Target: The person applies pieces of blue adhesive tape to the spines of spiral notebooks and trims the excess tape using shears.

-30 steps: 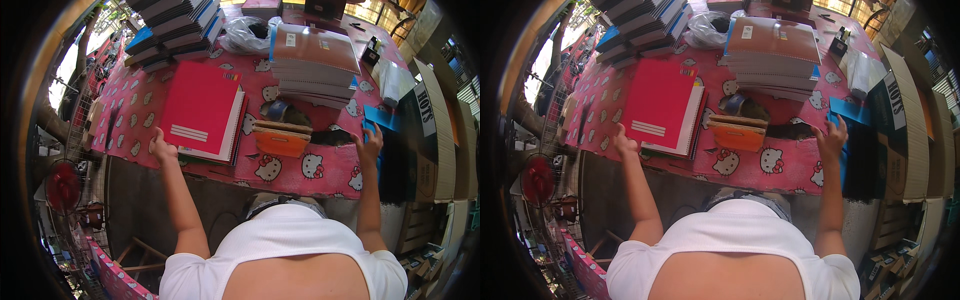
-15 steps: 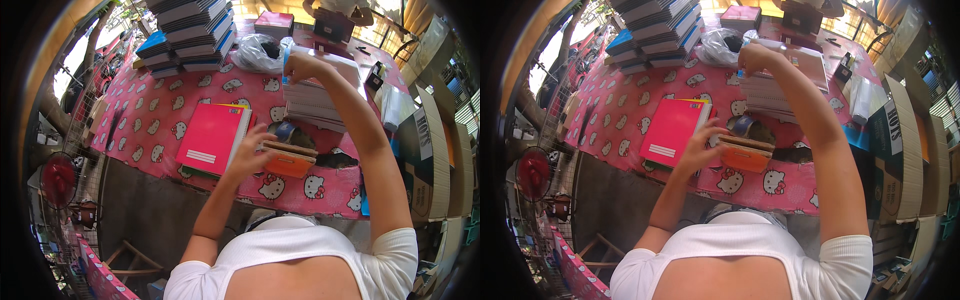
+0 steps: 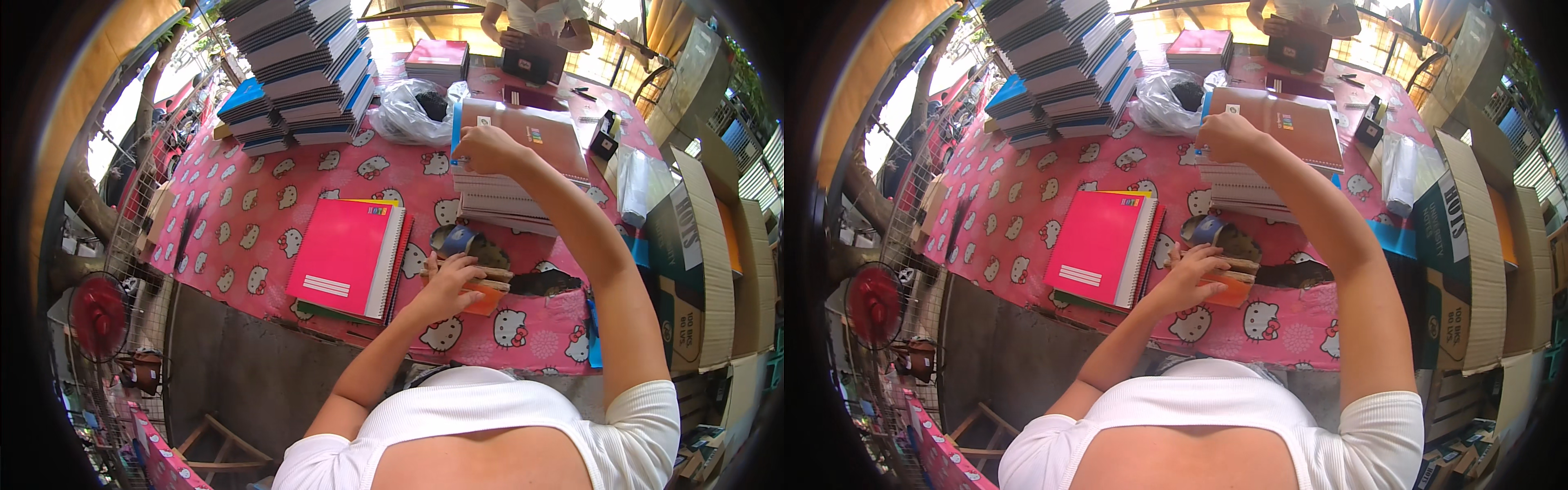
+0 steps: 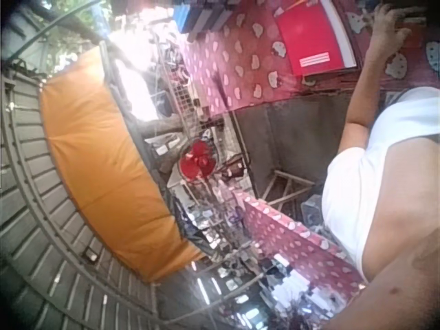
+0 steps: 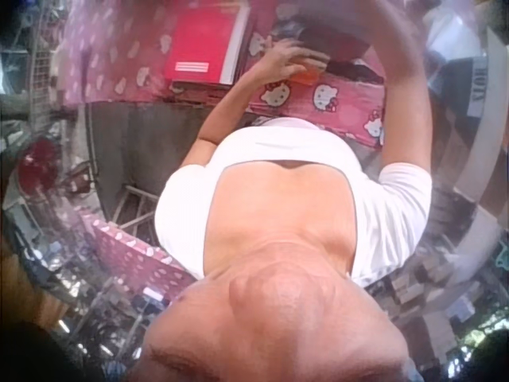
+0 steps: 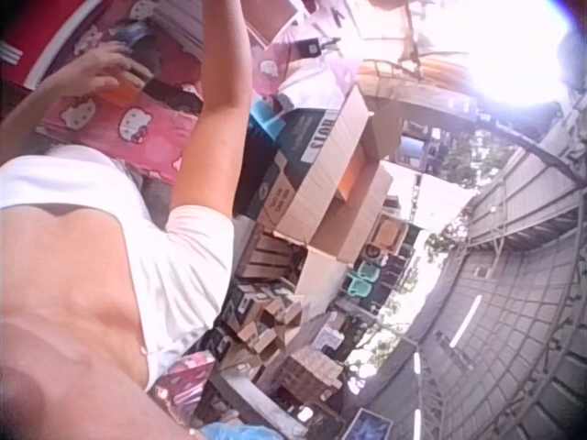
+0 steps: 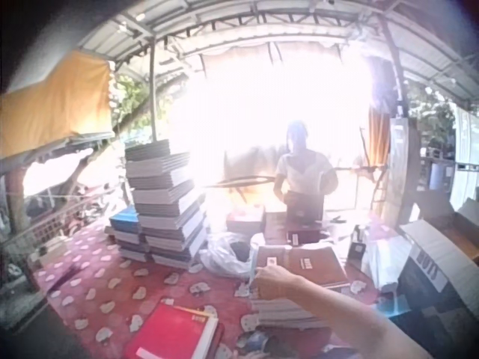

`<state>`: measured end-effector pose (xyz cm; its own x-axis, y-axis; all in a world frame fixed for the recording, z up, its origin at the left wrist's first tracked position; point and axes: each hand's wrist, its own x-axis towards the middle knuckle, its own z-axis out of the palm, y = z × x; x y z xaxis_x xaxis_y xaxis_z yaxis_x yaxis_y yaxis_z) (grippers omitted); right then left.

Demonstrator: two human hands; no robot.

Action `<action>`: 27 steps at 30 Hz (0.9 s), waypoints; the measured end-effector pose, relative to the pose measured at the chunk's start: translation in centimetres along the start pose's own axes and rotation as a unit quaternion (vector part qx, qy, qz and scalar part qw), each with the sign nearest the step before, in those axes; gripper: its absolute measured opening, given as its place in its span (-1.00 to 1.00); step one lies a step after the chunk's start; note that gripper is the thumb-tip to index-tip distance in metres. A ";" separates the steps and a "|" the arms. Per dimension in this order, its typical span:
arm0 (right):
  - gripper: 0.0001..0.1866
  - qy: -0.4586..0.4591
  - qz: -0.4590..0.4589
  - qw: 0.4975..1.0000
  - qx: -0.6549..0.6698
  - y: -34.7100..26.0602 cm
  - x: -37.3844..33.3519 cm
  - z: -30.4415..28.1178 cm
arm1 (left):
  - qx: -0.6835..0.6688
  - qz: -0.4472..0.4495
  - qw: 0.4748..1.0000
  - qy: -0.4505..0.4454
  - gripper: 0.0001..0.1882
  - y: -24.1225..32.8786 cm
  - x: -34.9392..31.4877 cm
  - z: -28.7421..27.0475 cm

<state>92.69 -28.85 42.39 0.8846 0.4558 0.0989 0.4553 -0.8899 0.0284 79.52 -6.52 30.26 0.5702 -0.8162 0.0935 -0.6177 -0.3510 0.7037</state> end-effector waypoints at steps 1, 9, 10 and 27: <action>-0.62 0.002 -0.004 0.999 0.037 0.6 -0.2 -0.1 | -0.002 -0.001 1.000 -0.001 -0.61 0.2 0.1 0.0; -0.63 -0.009 -0.027 0.989 0.144 3.1 0.5 -1.4 | -0.008 0.014 1.000 0.012 -0.62 -0.1 0.1 0.2; -0.63 -0.013 -0.026 0.989 0.145 3.0 0.6 -1.4 | -0.011 0.015 1.000 0.014 -0.62 -0.2 0.1 0.3; -0.63 -0.015 -0.033 0.993 0.109 2.7 0.6 -0.4 | -0.040 0.027 0.999 0.019 -0.56 -0.3 -0.1 0.1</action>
<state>94.42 -30.93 42.88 0.8530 0.5167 0.0736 0.5209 -0.8338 -0.1829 79.62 -6.33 29.97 0.5588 -0.8142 0.1576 -0.6030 -0.2685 0.7512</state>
